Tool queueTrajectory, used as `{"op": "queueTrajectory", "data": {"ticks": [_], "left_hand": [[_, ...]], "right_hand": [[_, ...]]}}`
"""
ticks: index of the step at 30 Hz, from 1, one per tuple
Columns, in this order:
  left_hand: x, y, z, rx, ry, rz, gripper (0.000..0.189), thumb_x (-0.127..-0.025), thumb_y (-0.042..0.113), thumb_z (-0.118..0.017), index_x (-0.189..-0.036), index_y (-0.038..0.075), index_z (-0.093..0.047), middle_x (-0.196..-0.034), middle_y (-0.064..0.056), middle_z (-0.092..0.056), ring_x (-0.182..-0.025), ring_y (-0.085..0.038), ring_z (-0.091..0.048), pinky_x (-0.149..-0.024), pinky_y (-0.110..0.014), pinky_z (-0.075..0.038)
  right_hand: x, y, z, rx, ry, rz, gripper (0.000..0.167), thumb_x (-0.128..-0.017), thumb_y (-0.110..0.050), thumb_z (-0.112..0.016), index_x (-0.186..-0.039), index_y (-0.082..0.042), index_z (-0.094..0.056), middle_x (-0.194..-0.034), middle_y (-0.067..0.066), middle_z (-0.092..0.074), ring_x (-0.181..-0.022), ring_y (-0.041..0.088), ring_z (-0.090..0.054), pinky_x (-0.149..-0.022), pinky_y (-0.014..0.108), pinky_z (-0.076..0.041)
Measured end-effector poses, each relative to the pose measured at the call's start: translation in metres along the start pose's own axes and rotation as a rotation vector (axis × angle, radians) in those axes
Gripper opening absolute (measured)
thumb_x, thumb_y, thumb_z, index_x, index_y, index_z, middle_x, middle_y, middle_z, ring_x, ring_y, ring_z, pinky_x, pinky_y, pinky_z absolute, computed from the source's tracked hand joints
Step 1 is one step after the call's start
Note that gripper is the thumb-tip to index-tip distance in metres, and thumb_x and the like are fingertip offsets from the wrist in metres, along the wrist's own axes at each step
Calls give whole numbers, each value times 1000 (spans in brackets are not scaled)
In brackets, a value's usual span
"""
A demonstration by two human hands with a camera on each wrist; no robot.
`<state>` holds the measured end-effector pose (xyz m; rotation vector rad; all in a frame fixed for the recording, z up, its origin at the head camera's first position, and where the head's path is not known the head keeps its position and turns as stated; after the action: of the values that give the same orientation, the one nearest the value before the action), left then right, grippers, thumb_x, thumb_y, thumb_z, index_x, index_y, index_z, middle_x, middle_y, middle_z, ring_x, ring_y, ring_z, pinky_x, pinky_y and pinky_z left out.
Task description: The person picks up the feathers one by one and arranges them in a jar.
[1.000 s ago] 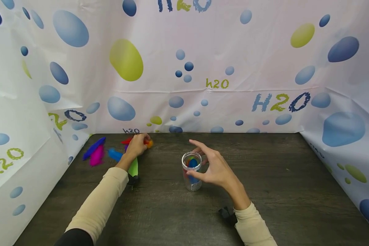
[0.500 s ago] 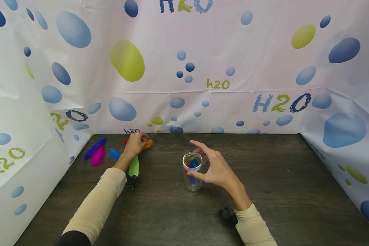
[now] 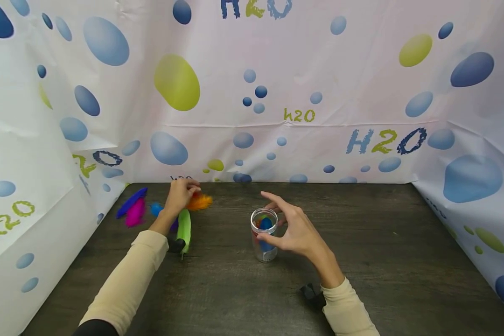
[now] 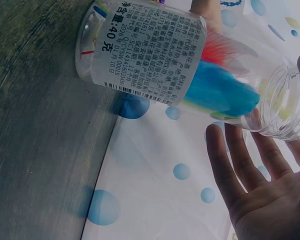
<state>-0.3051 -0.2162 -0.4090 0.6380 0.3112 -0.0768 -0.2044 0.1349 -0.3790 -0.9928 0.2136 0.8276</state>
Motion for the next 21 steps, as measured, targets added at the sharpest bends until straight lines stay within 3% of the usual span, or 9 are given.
{"op": "queueTrajectory", "data": {"ticks": [11,21], "left_hand": [[-1,16,18,117,76,-40,14,-96,1,-71,-105,-10,-75,-97,-24,-76,-89,-37,-75,-81,-49,-61],[-2,36,32,208,159,-142,12,-93,-4,-74,-102,-11,-74,-93,-24,-76,-83,-38,-75,-78,-47,-62]], "right_hand": [[1,0,-1,2,1,6,91,-77,-11,-90,-155,-6,-43,-118,12,-70,-104,30,-70,-74,37,-63],[1,3,-2,9,2,20,90,-77,-10,-90,-155,-7,-43,-117,13,-70,-103,30,-70,-73,36,-63]]}}
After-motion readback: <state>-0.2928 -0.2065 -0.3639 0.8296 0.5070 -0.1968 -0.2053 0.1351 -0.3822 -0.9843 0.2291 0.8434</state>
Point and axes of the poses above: each hand's wrist, its own x-axis away from the middle knuckle, its own z-axis out of the back of the hand, y = z × x, the point moved 3 cm from there along -x, towards the middle knuckle
